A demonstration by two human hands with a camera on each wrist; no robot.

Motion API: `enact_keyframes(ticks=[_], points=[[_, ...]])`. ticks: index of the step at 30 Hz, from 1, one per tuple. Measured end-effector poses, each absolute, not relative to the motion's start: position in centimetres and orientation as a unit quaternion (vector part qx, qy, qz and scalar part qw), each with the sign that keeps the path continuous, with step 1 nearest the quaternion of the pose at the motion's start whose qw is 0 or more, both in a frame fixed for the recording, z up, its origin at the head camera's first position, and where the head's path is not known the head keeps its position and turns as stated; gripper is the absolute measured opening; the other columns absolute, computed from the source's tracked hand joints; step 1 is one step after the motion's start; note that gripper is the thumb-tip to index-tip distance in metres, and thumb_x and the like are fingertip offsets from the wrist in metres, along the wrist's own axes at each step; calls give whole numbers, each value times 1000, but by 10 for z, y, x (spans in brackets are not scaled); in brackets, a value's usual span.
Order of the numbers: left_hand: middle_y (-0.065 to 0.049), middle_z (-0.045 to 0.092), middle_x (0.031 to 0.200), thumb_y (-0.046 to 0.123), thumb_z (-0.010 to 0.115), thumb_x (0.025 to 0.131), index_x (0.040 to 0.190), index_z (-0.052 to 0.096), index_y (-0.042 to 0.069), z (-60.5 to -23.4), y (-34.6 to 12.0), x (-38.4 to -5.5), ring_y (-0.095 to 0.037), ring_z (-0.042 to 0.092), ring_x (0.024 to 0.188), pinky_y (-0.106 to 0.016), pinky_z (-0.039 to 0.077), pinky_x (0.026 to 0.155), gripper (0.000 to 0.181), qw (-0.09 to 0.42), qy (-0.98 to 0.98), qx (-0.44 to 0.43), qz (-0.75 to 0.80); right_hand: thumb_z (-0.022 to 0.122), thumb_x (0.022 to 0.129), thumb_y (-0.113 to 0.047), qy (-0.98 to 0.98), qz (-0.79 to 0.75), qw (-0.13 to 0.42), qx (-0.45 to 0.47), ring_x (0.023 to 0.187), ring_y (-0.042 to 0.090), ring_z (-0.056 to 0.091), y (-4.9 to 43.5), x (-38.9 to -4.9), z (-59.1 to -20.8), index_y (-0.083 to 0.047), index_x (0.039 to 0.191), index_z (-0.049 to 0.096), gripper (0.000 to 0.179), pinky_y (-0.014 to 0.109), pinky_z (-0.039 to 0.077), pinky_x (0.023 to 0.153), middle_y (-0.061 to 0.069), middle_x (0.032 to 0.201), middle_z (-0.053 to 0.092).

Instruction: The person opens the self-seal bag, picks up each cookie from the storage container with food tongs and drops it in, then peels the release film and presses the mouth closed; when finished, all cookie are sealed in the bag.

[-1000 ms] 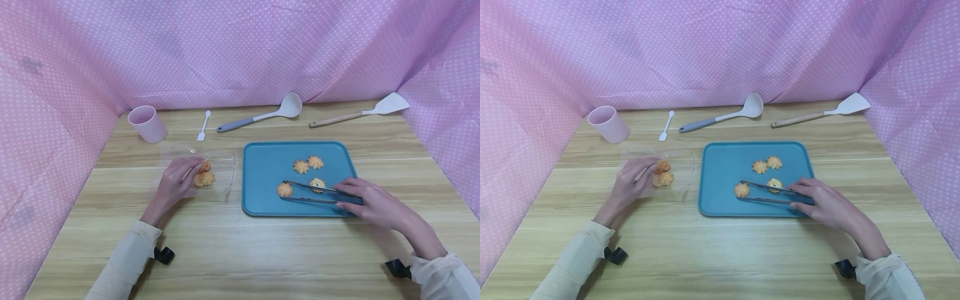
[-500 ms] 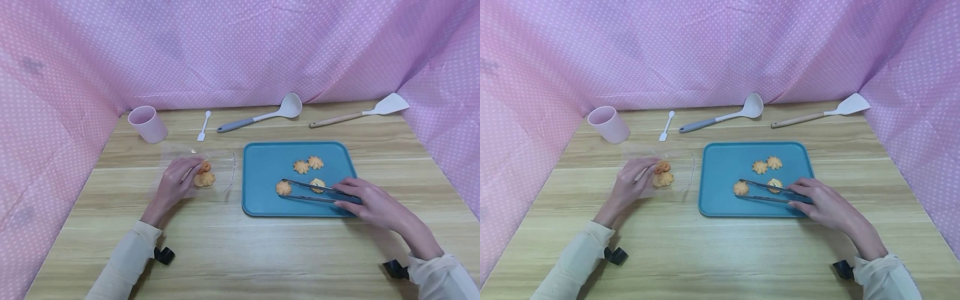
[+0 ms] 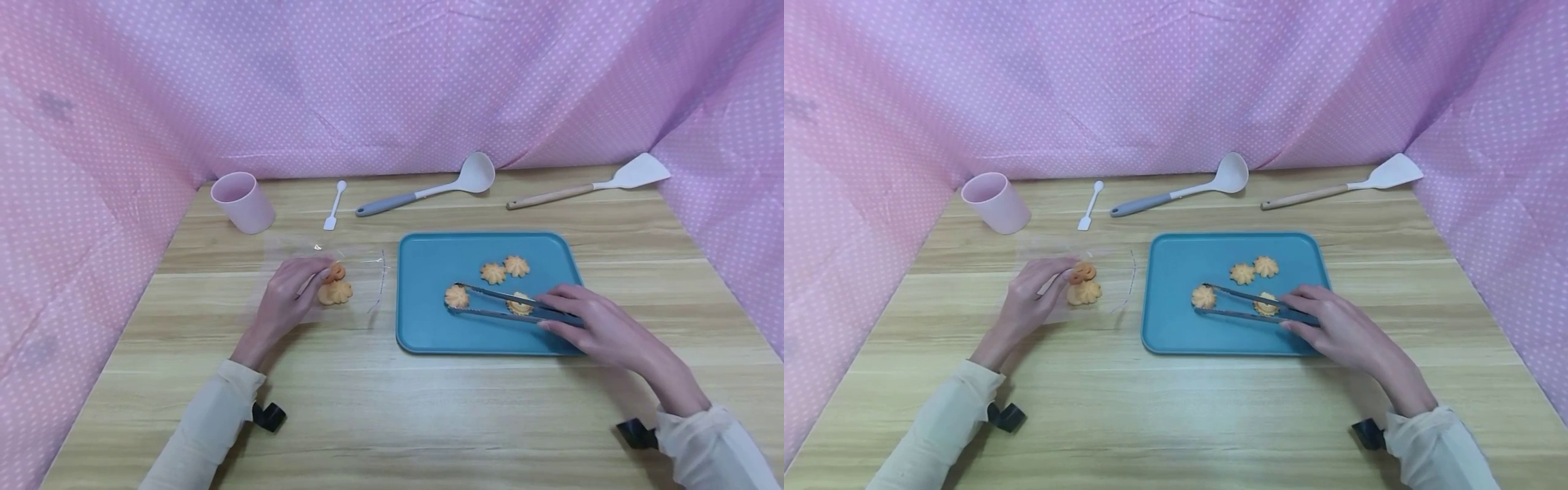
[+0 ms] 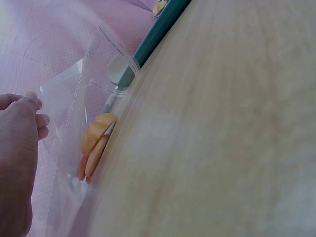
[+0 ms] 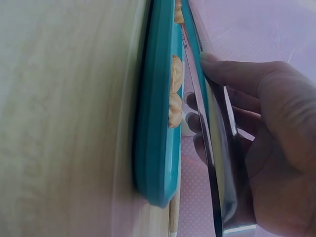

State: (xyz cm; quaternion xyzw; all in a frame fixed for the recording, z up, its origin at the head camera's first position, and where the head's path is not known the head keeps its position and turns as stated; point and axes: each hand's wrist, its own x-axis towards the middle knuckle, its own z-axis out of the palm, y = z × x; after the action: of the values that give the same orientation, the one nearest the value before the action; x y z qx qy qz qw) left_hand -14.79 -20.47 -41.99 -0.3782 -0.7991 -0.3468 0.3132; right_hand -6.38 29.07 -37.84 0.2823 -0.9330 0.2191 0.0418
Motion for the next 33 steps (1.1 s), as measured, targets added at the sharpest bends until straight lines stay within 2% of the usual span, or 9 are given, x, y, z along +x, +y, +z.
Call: enact_keyframes(ticks=[8,15,18,27,33], points=[[-16,76,112,31,55,110,109,75,-6,-419,-205,-147,-36,72,101,-41,51,98,42,311,-802,-376,-345,80,92,-13,-934,226,25,277,103,23,65,283,-68,-374,-4,127,73,37,50,59,81,6,119,68],[-16,75,114,11,66,102,112,75,-5,-418,-206,-146,-36,72,103,-41,50,100,20,302,-801,-377,-354,81,90,-9,-925,231,41,300,103,23,64,272,-76,-373,-3,127,72,39,51,59,81,7,117,69],[-16,75,115,8,68,101,113,75,-6,-419,-206,-146,-36,72,104,-43,50,100,19,303,-801,-378,-352,81,91,-10,-922,233,43,307,103,24,64,267,-82,-373,-2,128,71,39,51,59,82,8,117,69],[-16,75,115,27,57,109,112,75,-5,-419,-205,-147,-36,72,103,-46,51,98,37,305,-803,-376,-349,79,93,-12,-912,248,32,324,103,24,63,252,-95,-368,0,130,70,40,48,57,82,9,118,69],[-15,75,115,16,64,105,114,75,-4,-417,-206,-146,-35,72,104,-47,52,98,24,298,-804,-373,-354,81,92,-11,-909,248,33,334,103,25,62,239,-104,-369,1,130,70,41,48,57,85,10,117,68]])
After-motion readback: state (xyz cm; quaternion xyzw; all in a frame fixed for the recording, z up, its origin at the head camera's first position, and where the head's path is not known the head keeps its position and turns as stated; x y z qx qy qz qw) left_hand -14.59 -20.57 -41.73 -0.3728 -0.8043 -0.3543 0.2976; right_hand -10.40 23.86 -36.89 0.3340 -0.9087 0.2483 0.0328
